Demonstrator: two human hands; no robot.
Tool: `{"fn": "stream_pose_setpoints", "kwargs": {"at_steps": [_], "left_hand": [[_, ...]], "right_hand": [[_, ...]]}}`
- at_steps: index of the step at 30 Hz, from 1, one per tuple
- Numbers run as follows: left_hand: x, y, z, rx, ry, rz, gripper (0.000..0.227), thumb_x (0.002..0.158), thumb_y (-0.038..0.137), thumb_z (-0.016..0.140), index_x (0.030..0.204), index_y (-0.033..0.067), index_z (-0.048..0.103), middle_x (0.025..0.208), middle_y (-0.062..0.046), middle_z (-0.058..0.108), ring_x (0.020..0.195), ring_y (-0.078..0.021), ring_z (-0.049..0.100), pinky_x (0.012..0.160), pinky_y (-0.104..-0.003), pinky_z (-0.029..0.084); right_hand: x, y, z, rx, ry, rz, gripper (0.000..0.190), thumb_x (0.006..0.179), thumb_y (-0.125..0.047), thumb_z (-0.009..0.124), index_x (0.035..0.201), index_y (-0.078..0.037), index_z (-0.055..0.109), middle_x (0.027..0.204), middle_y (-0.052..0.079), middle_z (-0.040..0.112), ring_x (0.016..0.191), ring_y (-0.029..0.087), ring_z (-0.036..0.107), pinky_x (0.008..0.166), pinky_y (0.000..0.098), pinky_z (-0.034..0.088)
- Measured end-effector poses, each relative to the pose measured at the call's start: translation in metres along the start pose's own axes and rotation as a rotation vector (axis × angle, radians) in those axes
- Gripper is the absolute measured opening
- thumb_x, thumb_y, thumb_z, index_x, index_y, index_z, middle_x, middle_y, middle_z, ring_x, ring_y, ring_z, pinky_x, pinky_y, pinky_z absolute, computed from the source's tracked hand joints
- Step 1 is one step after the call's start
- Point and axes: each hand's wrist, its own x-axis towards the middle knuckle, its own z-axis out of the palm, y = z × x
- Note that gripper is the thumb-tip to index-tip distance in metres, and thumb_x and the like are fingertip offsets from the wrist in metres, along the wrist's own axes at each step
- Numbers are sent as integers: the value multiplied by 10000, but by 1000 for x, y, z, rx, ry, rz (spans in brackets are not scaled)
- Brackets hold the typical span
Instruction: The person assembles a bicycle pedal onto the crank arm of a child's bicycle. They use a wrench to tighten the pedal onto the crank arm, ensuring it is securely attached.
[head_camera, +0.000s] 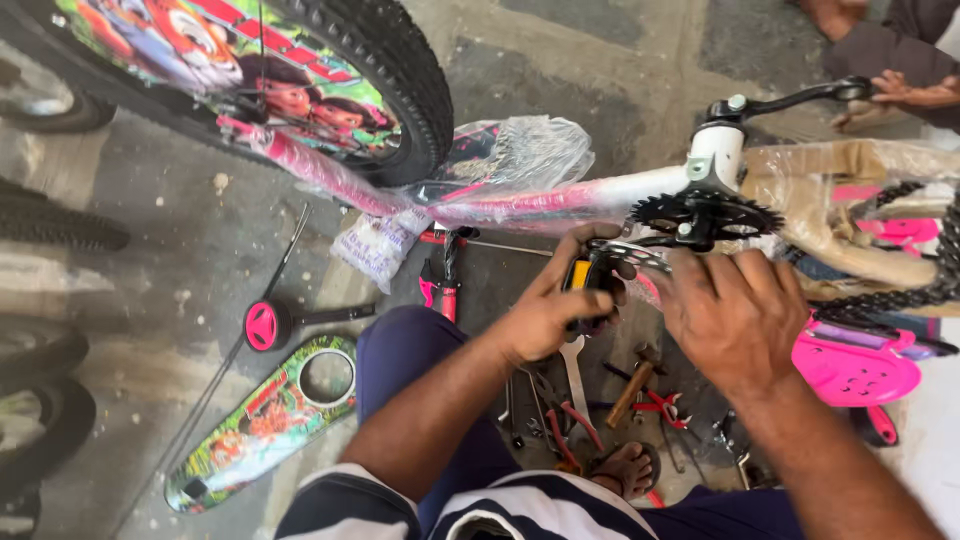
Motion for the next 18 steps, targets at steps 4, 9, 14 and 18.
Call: {"fn": "stream_pose_setpoints", "kwargs": {"at_steps": [4,9,14,18], "left_hand": [[12,9,-5,-299,38,-144,623,1023,279,610,1528,25,348,1217,-196,623,1032,-294,670,879,-432,587],[18,5,4,-339,82,-198,571,1023,276,612,1429,-61,393,1256,-233,644,1143,-355,682,972,-518,587],[13,16,10,77,206,-130,497,1045,320,554,1395,-32,546,1225,-172,655,1071,-238,648,955,-379,531],[3,27,31,811,519,355,418,1021,283,628,1306,-20,601,1100,-124,704,982,-225,671,893,-317,542]], "right_hand": [[-28,8,13,189,79,169,292,983,-280,859,1029,-37,704,907,87,689,821,275,641,731,397,498],[-70,-2,32,804,-14,674,313,934,-253,831,1089,-7,713,964,80,726,834,172,678,755,317,538],[-96,-20,39,1006,-66,950,276,893,-194,827,1068,-5,726,830,42,713,709,88,604,638,248,492],[-113,-29,28,1033,-65,1020,274,908,-195,817,1093,-14,728,818,41,698,706,87,590,617,252,477]]}}
